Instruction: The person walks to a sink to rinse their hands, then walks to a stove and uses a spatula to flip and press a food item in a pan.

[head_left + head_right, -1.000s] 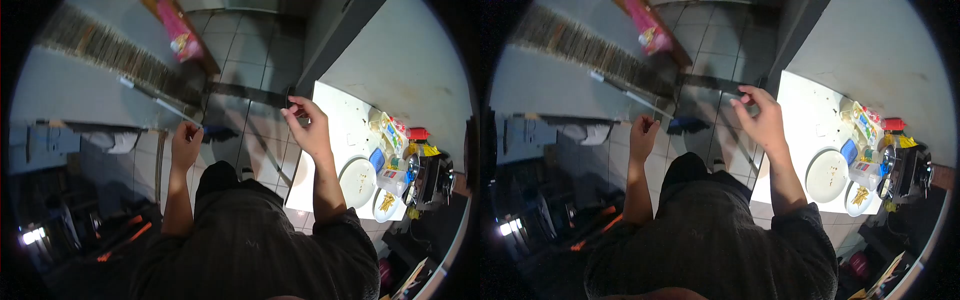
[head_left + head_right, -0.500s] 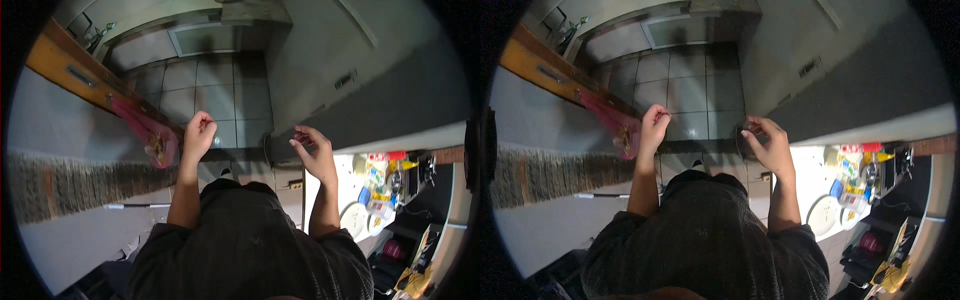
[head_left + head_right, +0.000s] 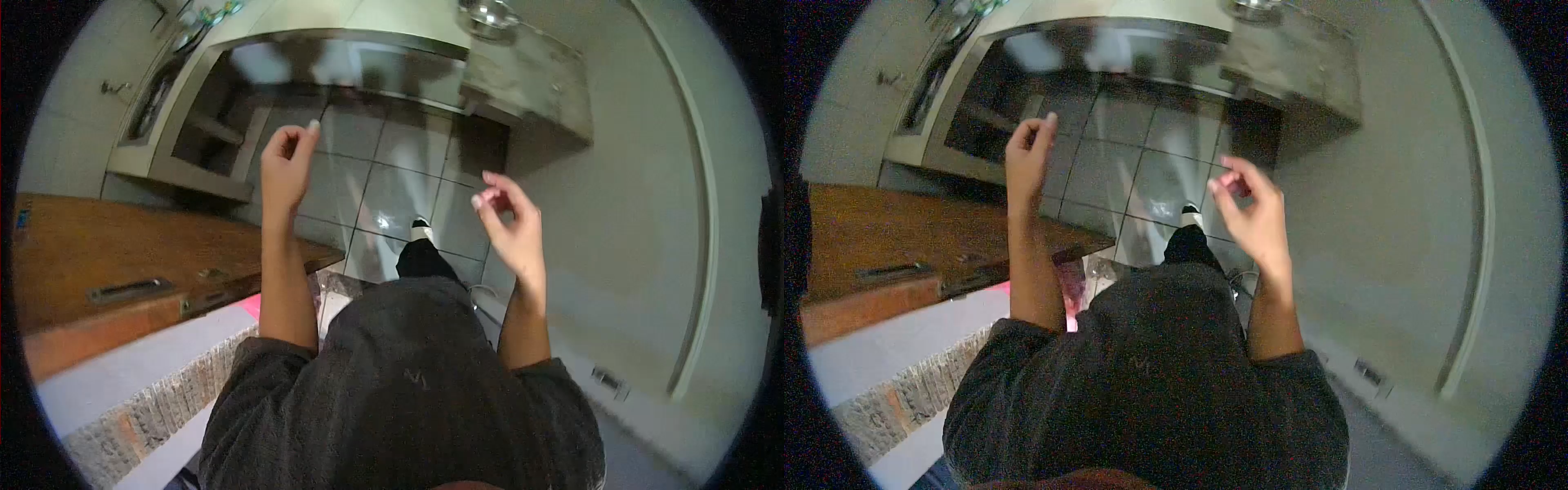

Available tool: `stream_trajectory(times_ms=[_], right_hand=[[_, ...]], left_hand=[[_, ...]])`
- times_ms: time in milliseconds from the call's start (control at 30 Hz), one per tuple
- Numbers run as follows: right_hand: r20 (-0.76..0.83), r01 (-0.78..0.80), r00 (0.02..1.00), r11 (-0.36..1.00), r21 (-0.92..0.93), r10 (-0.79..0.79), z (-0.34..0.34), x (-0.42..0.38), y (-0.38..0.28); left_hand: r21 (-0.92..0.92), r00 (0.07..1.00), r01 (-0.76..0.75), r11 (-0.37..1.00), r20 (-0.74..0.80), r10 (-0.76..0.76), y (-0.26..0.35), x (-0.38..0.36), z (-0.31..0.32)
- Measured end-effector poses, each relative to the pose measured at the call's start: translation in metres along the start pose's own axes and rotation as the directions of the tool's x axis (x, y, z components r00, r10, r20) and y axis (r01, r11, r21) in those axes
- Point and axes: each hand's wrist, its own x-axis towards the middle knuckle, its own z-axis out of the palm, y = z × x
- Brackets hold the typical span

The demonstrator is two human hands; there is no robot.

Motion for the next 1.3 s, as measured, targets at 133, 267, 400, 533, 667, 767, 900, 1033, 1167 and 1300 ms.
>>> stream_trajectory(times_ms=[133, 267, 400, 533, 667, 767, 900, 1033, 1167, 1300], right_hand=[[0.180, 0.034, 0.983, 0.997, 0.074, -0.047, 0.032, 0.137, 0.001], [0.331, 0.107, 0.931, 0.983, 0.152, -0.152, 0.084, 0.245, -0.022], [0.470, 0.154, 0.849, 0.964, 0.216, -0.241, 0.166, 0.326, -0.039], [0.534, 0.149, 0.799, 0.952, 0.268, -0.275, 0.266, 0.391, -0.042], [0.657, 0.065, 0.720, 0.964, 0.257, -0.223, 0.358, 0.437, -0.076], [0.722, -0.026, 0.649, 0.942, 0.335, -0.239, 0.428, 0.481, -0.095], [0.748, -0.071, 0.589, 0.902, 0.427, -0.307, 0.526, 0.523, -0.128], [0.759, -0.115, 0.532, 0.857, 0.503, -0.375, 0.639, 0.564, -0.162], [0.810, -0.098, 0.346, 0.840, 0.534, -0.474, 0.762, 0.609, -0.209], [0.801, -0.134, 0.143, 0.790, 0.598, -0.582, 0.896, 0.636, -0.266]], left_hand=[[-0.028, 0.973, -0.052, 0.998, -0.228, 0.045, -0.005, 0.078, -0.027], [-0.002, 0.908, -0.037, 0.999, -0.418, 0.032, -0.011, 0.131, -0.071], [-0.014, 0.781, 0.063, 0.998, -0.621, -0.058, -0.023, 0.191, -0.104], [0.019, 0.693, 0.115, 0.993, -0.718, -0.066, -0.056, 0.259, -0.151], [0.040, 0.577, 0.188, 0.981, -0.813, -0.077, -0.068, 0.303, -0.224], [0.037, 0.532, 0.171, 0.985, -0.844, -0.060, -0.078, 0.334, -0.269], [0.066, 0.463, 0.253, 0.965, -0.884, -0.061, -0.077, 0.356, -0.319], [0.027, 0.420, 0.274, 0.961, -0.903, -0.094, -0.103, 0.377, -0.373], [0.003, 0.300, 0.274, 0.962, -0.950, -0.082, -0.123, 0.401, -0.420], [-0.050, 0.171, 0.296, 0.954, -0.980, -0.104, -0.126, 0.425, -0.452]])
